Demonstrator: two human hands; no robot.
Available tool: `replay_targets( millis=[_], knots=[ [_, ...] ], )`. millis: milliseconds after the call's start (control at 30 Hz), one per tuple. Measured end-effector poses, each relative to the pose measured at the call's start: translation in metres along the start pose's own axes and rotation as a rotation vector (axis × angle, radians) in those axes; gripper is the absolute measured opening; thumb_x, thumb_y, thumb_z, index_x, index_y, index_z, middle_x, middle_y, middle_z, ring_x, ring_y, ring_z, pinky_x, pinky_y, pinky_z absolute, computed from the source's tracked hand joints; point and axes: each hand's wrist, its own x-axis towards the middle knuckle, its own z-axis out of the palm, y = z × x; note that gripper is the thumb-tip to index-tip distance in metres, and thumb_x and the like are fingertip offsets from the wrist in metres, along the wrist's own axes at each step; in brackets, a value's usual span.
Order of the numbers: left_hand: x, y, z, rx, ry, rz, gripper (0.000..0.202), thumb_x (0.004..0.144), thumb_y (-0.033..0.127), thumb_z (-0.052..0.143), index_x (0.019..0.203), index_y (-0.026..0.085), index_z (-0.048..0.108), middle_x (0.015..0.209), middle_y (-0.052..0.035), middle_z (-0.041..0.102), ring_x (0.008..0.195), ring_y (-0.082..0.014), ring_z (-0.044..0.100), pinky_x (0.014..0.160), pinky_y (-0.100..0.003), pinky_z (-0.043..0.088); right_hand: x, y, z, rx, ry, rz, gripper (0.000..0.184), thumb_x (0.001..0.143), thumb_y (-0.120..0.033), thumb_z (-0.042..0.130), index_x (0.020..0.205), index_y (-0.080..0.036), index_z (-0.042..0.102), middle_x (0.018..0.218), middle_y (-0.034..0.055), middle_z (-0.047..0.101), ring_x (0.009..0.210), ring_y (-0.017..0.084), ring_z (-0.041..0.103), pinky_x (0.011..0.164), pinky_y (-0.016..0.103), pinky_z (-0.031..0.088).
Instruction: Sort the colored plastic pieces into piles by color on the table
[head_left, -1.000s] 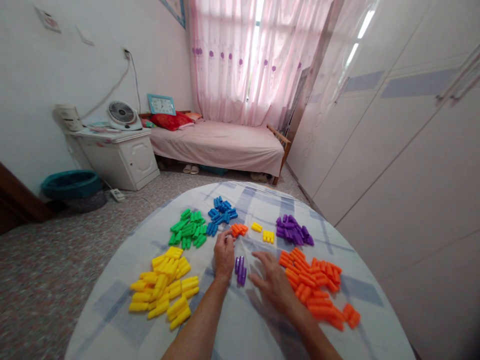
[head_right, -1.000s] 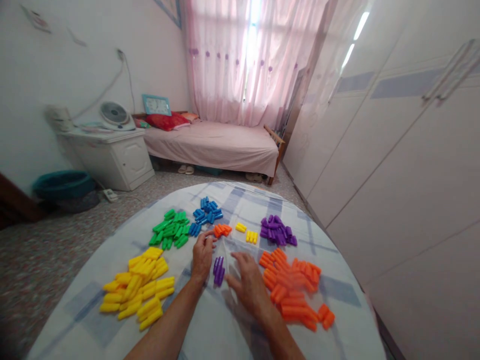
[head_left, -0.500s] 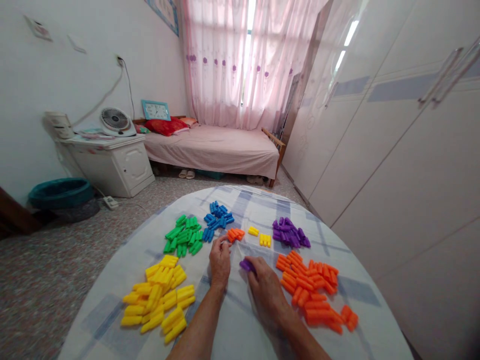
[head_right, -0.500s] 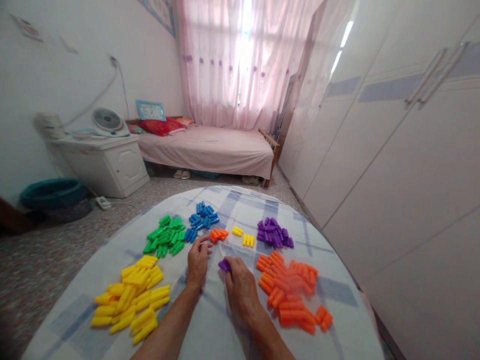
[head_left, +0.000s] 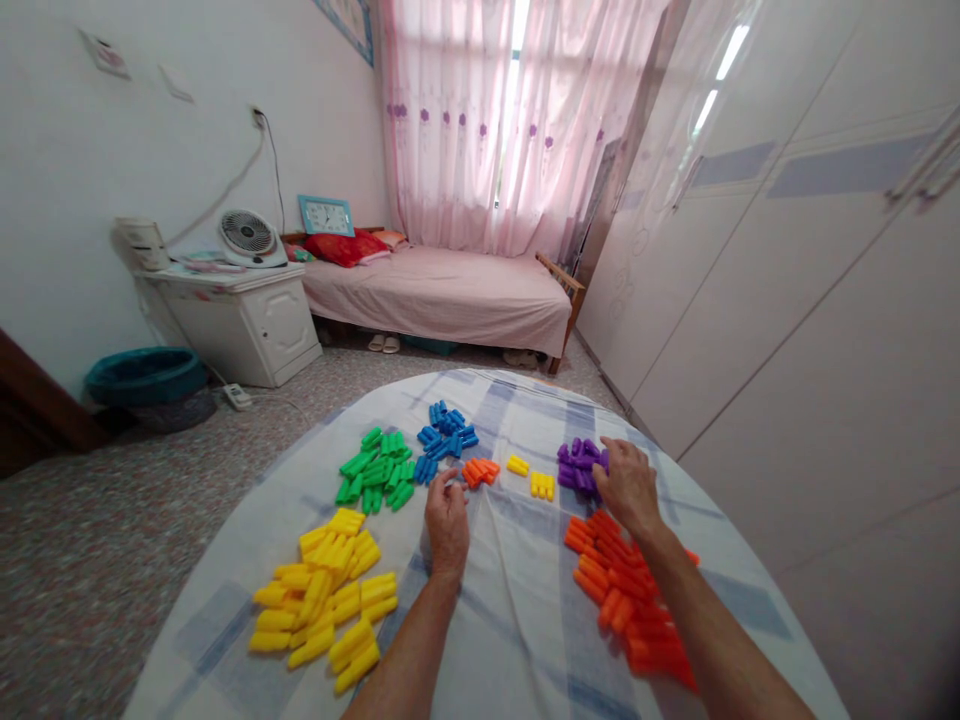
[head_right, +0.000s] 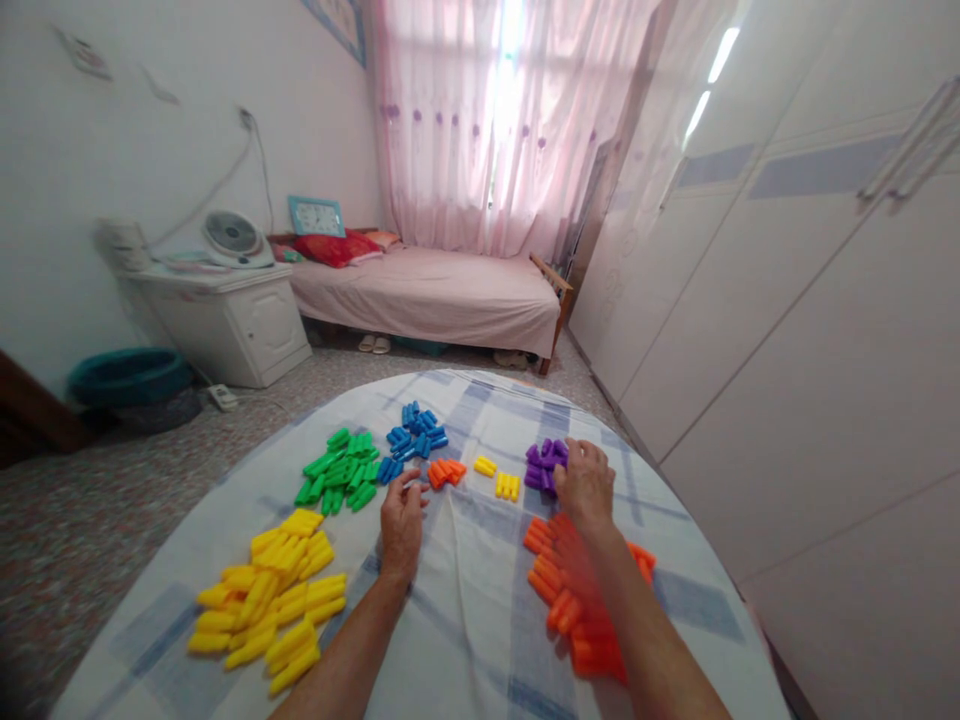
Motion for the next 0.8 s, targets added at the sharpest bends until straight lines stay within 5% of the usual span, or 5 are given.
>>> replay_targets(
  millis=[200, 400, 567, 800],
  knots=[
    [0.001, 0.005, 0.0, -0.044, 0.086, -0.024, 0.033, 0.081, 0.031, 0.044, 0.108, 0.017, 0.059, 0.09, -0.0066, 0.067, 0.073, -0.0148, 0.063, 0.062, -0.025, 0.051, -0.02, -0.079, 0.033, 0.262, -0.199, -0.387, 0.045, 0.082, -0.027, 0.053, 0.126, -0.018, 0.05, 0.127, 0.0112, 0.053, 0.118, 0.022, 0.046, 0.099, 0.037, 0.037],
    [0.004, 0.005, -0.003, -0.08, 0.111, -0.016, 0.033, 0.081, 0.031, 0.045, 0.108, 0.016, 0.058, 0.092, -0.0074, 0.067, 0.072, -0.0147, 0.063, 0.061, -0.024, 0.05, -0.03, -0.141, 0.072, 0.258, -0.318, -0.491, 0.048, 0.082, -0.034, 0.056, 0.128, -0.025, 0.049, 0.135, 0.0088, 0.048, 0.125, 0.026, 0.04, 0.101, 0.044, 0.033],
    [0.003, 0.004, -0.001, -0.036, 0.072, -0.008, 0.034, 0.082, 0.032, 0.044, 0.108, 0.016, 0.058, 0.09, -0.0075, 0.067, 0.074, -0.0156, 0.063, 0.063, -0.026, 0.05, -0.058, -0.128, 0.068, 0.262, -0.335, -0.506, 0.042, 0.079, -0.023, 0.056, 0.122, -0.026, 0.054, 0.12, 0.0058, 0.058, 0.113, 0.022, 0.049, 0.097, 0.038, 0.036],
    [0.002, -0.002, 0.003, 0.007, 0.021, 0.091, 0.029, 0.085, 0.028, 0.041, 0.106, 0.016, 0.057, 0.097, -0.008, 0.064, 0.083, -0.0166, 0.063, 0.071, -0.029, 0.051, -0.146, -0.076, 0.042, 0.24, -0.239, -0.409, 0.055, 0.077, -0.014, 0.052, 0.131, -0.022, 0.046, 0.133, 0.0068, 0.051, 0.126, 0.024, 0.039, 0.107, 0.042, 0.027]
  ],
)
